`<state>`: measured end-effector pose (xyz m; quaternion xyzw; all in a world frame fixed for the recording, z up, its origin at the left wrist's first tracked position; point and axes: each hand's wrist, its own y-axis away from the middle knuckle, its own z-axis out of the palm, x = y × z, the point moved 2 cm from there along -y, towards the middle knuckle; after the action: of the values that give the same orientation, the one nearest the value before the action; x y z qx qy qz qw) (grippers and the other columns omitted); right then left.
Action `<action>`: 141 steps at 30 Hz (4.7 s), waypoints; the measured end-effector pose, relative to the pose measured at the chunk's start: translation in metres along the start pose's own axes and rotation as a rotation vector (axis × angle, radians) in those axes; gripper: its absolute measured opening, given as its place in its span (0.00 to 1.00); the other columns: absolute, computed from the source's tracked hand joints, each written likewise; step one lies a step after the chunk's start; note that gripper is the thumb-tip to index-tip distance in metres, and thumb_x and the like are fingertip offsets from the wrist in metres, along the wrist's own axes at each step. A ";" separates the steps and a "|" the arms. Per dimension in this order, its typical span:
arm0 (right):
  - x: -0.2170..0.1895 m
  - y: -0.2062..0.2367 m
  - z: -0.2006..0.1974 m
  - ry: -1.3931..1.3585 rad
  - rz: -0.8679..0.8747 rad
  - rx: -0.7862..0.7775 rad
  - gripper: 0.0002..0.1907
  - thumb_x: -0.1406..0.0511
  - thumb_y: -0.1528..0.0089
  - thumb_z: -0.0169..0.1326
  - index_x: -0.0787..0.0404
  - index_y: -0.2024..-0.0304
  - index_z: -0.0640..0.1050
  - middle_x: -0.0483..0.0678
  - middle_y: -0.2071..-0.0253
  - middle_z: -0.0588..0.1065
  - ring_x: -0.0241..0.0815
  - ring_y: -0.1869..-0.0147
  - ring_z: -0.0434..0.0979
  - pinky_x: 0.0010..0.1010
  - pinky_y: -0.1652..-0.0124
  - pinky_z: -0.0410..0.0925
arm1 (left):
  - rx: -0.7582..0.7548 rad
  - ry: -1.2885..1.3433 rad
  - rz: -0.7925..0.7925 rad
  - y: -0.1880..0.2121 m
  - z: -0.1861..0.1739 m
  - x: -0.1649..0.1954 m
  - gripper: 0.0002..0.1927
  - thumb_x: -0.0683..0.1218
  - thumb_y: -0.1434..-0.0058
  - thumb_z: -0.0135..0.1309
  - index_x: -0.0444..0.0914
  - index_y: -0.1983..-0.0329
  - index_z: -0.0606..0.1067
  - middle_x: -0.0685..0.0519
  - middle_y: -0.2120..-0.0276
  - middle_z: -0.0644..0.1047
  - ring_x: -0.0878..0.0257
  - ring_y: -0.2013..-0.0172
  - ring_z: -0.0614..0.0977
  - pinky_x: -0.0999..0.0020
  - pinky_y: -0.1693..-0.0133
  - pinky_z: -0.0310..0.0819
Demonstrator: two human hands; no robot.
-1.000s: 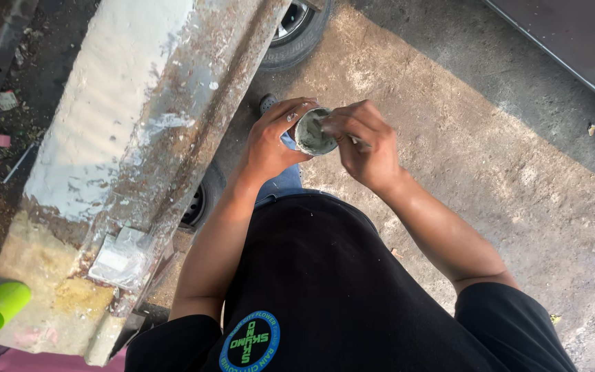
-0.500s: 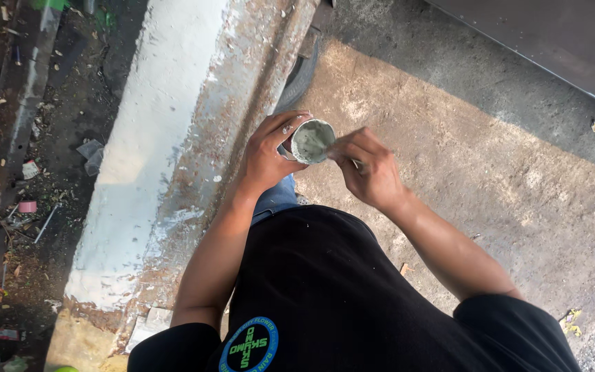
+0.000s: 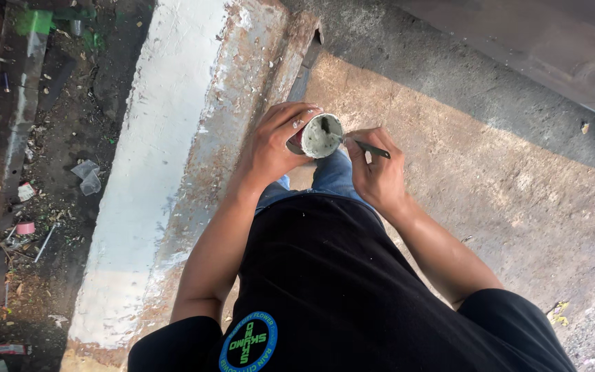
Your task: The person mixes a white paste in a small container using a putty knife, then applies the compound to a concrete curb with the knife. They repeatedly scrape the paste onto the curb and smooth it along the edge, working on a single section near a parked car.
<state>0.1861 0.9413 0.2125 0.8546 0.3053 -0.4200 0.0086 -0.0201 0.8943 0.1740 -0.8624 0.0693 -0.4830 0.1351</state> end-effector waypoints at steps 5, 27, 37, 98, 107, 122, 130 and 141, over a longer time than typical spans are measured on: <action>0.055 -0.028 0.002 -0.214 0.462 0.038 0.06 0.69 0.30 0.55 0.67 0.58 0.80 0.50 0.71 0.77 0.37 0.69 0.75 0.30 0.68 0.68 | 0.103 -0.121 -0.041 -0.047 0.025 -0.014 0.39 0.42 0.57 0.75 0.41 0.39 0.75 0.52 0.43 0.76 0.51 0.40 0.75 0.58 0.38 0.71; 0.160 -0.232 -0.086 -0.217 -0.421 -0.386 0.07 0.74 0.37 0.63 0.62 0.56 0.81 0.48 0.55 0.80 0.47 0.52 0.80 0.33 0.51 0.72 | 0.319 -0.088 -0.249 -0.169 0.088 -0.046 0.41 0.43 0.58 0.75 0.38 0.38 0.73 0.48 0.42 0.76 0.49 0.42 0.78 0.57 0.41 0.73; 0.142 -0.270 -0.097 -0.066 -0.821 -0.663 0.20 0.77 0.51 0.64 0.64 0.55 0.82 0.50 0.52 0.80 0.52 0.47 0.77 0.38 0.50 0.73 | -0.024 -0.016 -0.247 -0.191 0.059 -0.027 0.41 0.48 0.61 0.75 0.40 0.40 0.76 0.50 0.46 0.79 0.51 0.45 0.80 0.59 0.43 0.74; 0.183 -0.180 -0.057 -0.875 0.484 -0.085 0.06 0.70 0.28 0.48 0.66 0.60 0.73 0.51 0.64 0.78 0.35 0.66 0.73 0.28 0.64 0.69 | 0.600 -0.696 -0.009 -0.205 0.137 -0.060 0.34 0.37 0.42 0.69 0.41 0.38 0.62 0.40 0.43 0.64 0.40 0.42 0.73 0.45 0.41 0.74; 0.204 -0.169 -0.021 -1.064 1.002 -0.218 0.04 0.71 0.32 0.45 0.64 0.63 0.70 0.51 0.70 0.73 0.40 0.70 0.73 0.30 0.70 0.68 | 0.546 -0.696 -0.045 -0.171 0.133 -0.076 0.32 0.36 0.43 0.67 0.41 0.40 0.64 0.42 0.44 0.65 0.40 0.41 0.73 0.44 0.40 0.74; 0.167 -0.231 -0.076 -0.293 -0.085 -0.448 0.07 0.68 0.35 0.62 0.65 0.56 0.83 0.50 0.59 0.81 0.38 0.59 0.83 0.28 0.60 0.75 | 0.337 0.017 -0.271 -0.171 0.107 -0.058 0.42 0.42 0.60 0.77 0.38 0.40 0.71 0.46 0.45 0.73 0.48 0.44 0.78 0.56 0.44 0.75; 0.149 -0.248 -0.098 -0.199 -0.468 -0.616 0.08 0.70 0.40 0.66 0.65 0.59 0.84 0.52 0.63 0.81 0.47 0.58 0.79 0.37 0.57 0.73 | 0.209 0.162 -0.222 -0.185 0.075 -0.046 0.45 0.43 0.60 0.77 0.37 0.37 0.71 0.47 0.44 0.77 0.51 0.43 0.81 0.60 0.40 0.74; 0.122 -0.295 -0.097 -0.262 -0.817 -0.799 0.15 0.75 0.45 0.62 0.65 0.55 0.83 0.51 0.58 0.81 0.48 0.52 0.78 0.36 0.53 0.74 | -0.283 0.252 -0.380 -0.196 0.059 -0.043 0.51 0.50 0.67 0.74 0.40 0.35 0.70 0.48 0.48 0.80 0.56 0.48 0.82 0.62 0.46 0.74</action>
<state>0.1559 1.2707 0.2584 0.5391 0.7409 -0.3438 0.2054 0.0056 1.1022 0.1680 -0.8032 -0.0107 -0.5889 -0.0897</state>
